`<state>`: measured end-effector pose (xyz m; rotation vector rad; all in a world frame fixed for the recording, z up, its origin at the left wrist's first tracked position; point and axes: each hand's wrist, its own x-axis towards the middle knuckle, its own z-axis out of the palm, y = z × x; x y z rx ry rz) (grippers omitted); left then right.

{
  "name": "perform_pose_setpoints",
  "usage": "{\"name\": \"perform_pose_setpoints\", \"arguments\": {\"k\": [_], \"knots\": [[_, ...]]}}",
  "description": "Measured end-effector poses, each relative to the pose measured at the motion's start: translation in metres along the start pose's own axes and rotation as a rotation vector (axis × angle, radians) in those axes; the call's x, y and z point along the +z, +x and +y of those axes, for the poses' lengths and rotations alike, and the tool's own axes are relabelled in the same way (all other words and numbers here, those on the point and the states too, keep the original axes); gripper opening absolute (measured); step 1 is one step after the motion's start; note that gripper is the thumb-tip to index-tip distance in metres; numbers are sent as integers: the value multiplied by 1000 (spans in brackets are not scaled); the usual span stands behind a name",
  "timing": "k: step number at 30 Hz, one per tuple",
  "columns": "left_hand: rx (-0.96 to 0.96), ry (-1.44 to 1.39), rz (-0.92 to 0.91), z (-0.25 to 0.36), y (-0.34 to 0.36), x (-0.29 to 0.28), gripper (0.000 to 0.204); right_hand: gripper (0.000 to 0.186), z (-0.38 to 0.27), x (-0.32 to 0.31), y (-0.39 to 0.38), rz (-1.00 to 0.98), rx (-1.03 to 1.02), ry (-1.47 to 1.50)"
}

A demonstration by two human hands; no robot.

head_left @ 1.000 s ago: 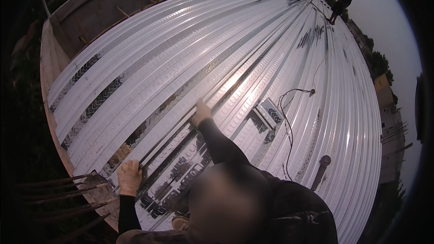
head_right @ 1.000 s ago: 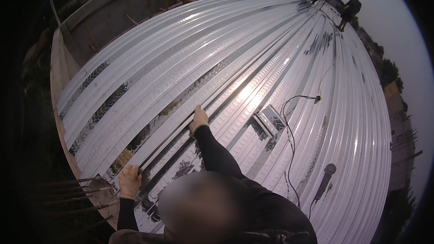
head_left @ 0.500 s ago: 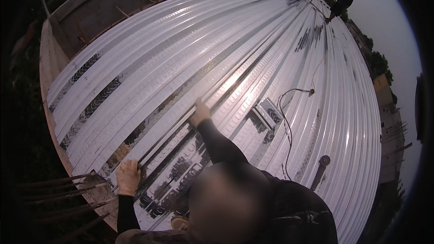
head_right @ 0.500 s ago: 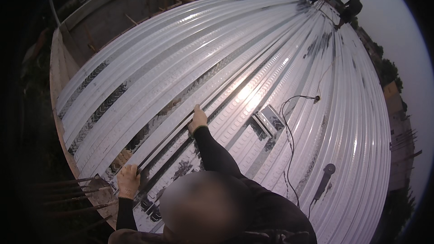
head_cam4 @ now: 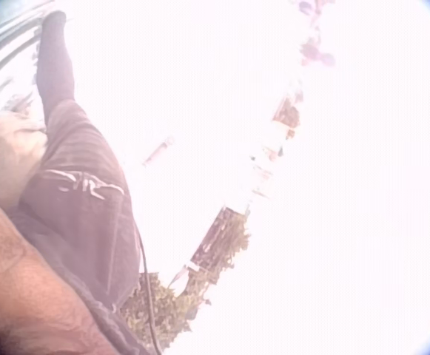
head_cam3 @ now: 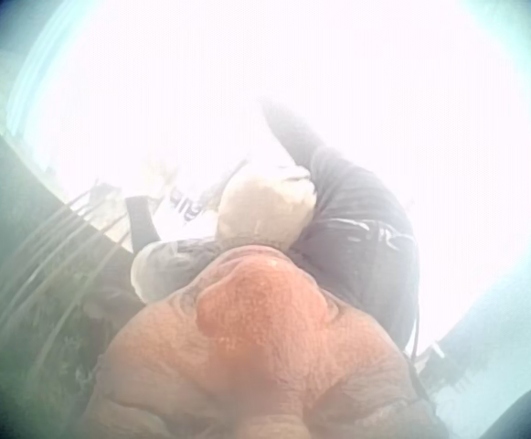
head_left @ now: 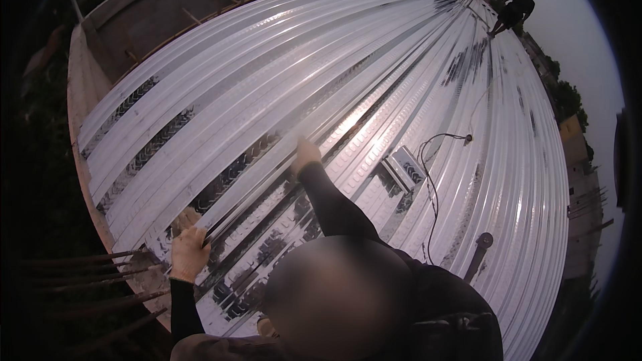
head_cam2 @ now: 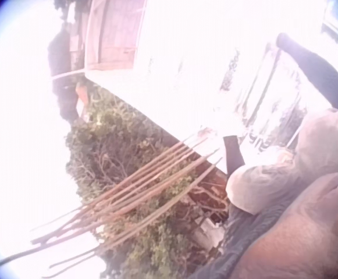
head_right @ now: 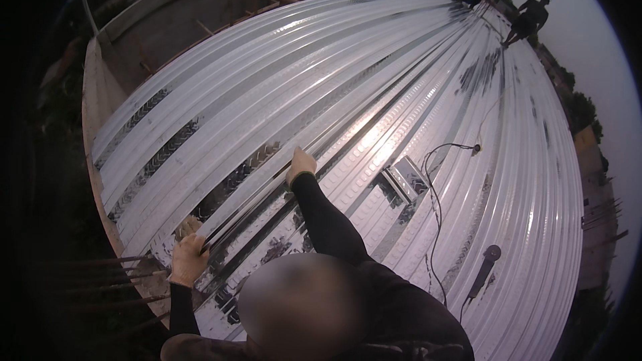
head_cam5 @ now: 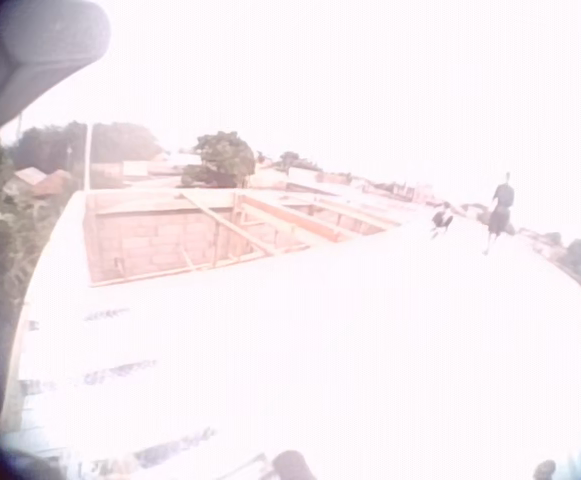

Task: The person positions and aligns long metal roofing panels on a sloped roof, smoothing and adjusting them by hand. Another worker is visible nearby, also working on the roof.

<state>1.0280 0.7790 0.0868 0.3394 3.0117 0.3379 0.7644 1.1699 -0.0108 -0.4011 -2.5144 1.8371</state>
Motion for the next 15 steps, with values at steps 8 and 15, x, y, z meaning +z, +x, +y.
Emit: {"name": "perform_pose_setpoints", "arguments": {"k": [8, 15], "knots": [[-2, 8, 43, 10, -5, -37, 24, 61, -55, -27, -17, -69, 84, -176], [-14, 30, 57, 14, 1, -21, 28, 46, -45, -28, -15, -65, -243, -882]]}}
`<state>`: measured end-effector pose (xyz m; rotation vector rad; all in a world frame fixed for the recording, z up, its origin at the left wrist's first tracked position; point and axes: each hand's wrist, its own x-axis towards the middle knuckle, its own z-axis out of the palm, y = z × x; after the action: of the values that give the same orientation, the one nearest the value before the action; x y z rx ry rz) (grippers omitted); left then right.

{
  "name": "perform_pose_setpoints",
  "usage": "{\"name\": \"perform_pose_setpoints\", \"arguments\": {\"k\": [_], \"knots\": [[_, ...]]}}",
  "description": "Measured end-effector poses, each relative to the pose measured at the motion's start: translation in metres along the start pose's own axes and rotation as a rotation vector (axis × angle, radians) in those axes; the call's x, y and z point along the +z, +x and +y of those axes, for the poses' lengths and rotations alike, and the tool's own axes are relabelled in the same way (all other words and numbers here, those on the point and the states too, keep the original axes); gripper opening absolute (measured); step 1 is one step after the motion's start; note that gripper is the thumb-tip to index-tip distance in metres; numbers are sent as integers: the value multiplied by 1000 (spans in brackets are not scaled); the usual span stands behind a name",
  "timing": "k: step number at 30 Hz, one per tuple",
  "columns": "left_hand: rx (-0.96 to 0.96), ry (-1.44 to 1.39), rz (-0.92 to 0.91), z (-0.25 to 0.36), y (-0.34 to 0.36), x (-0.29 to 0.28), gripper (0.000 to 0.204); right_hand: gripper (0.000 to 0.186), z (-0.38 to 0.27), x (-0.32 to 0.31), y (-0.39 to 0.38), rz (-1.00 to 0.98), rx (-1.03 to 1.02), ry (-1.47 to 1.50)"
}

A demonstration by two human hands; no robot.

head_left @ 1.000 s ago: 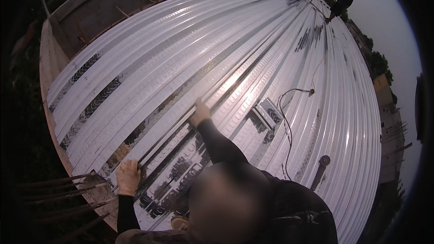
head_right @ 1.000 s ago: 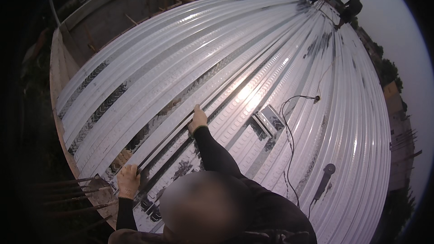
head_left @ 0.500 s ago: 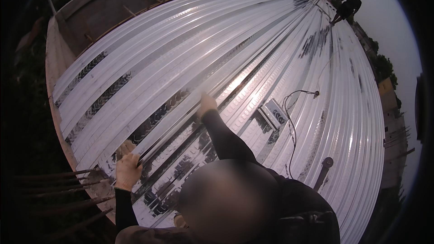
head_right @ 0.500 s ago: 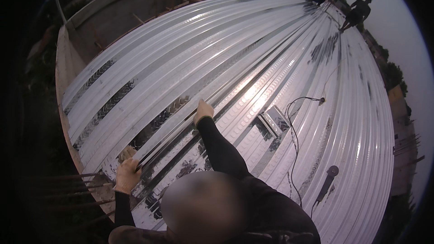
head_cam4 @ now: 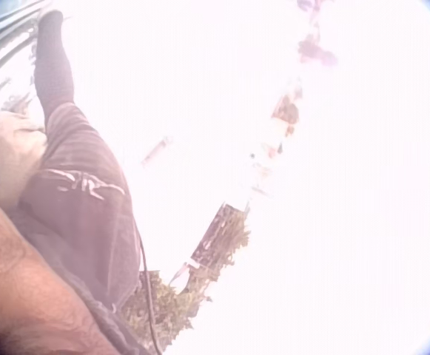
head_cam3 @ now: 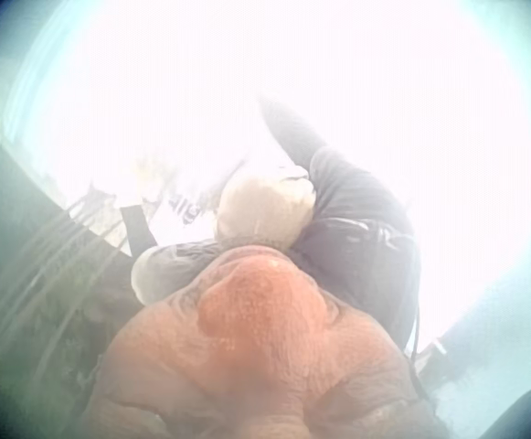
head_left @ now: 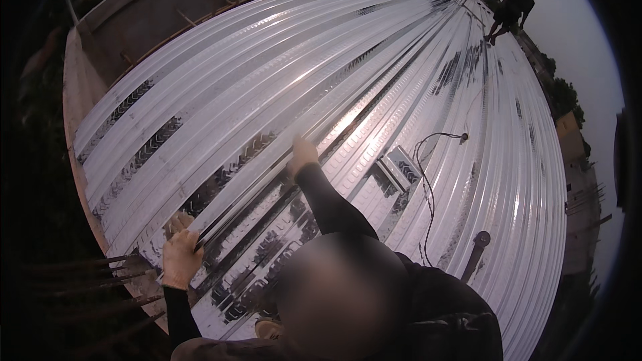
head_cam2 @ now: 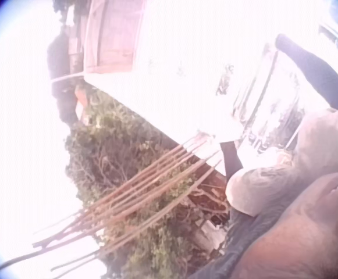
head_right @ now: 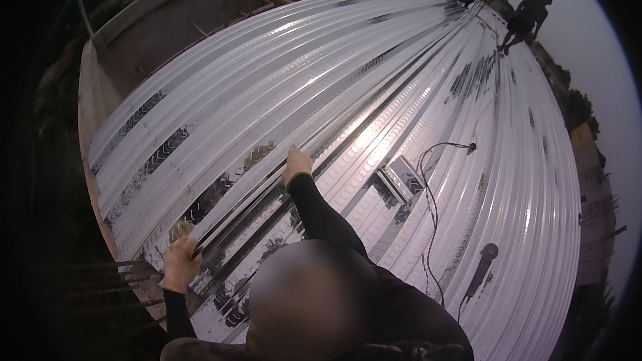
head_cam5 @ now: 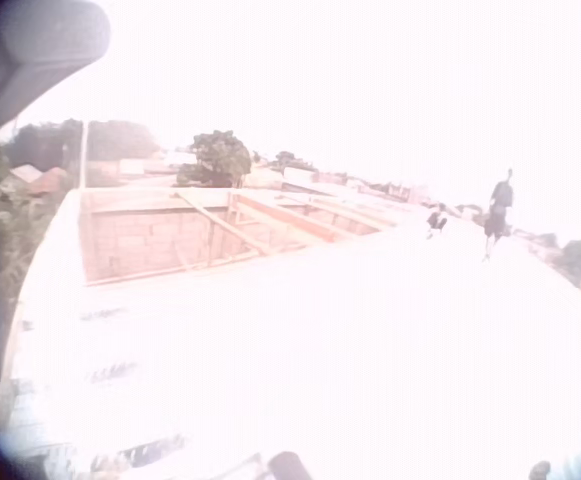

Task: The person positions and aligns long metal roofing panels on a sloped roof, smoothing and adjusting them by hand. Another worker is visible nearby, also working on the roof.

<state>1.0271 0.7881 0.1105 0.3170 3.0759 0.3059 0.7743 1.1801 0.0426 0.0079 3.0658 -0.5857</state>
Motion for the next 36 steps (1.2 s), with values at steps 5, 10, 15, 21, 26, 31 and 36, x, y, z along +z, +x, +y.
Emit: {"name": "perform_pose_setpoints", "arguments": {"k": [5, 10, 15, 21, 26, 31, 36], "knots": [[-25, 88, 22, 1, -19, 27, 35, 35, 27, 28, 3, -98, 34, 346], [-24, 143, 32, 2, -15, 43, 39, 54, 23, 36, -3, 7, 156, 798], [-14, 133, 66, -1, -14, 41, 36, 70, -8, 35, 4, 71, 723, 1944], [8, 63, 52, -8, -16, 40, 37, 72, -2, 51, 0, 180, 482, 1414], [73, 78, 65, -11, -15, 30, 34, 70, -5, 56, -1, 209, 716, 1614], [32, 62, 84, -13, -18, 28, 33, 63, -19, 43, 1, 233, 572, 1462], [71, 63, 88, -10, -15, 41, 33, 65, -12, 38, -11, 184, 465, 1237]]}}
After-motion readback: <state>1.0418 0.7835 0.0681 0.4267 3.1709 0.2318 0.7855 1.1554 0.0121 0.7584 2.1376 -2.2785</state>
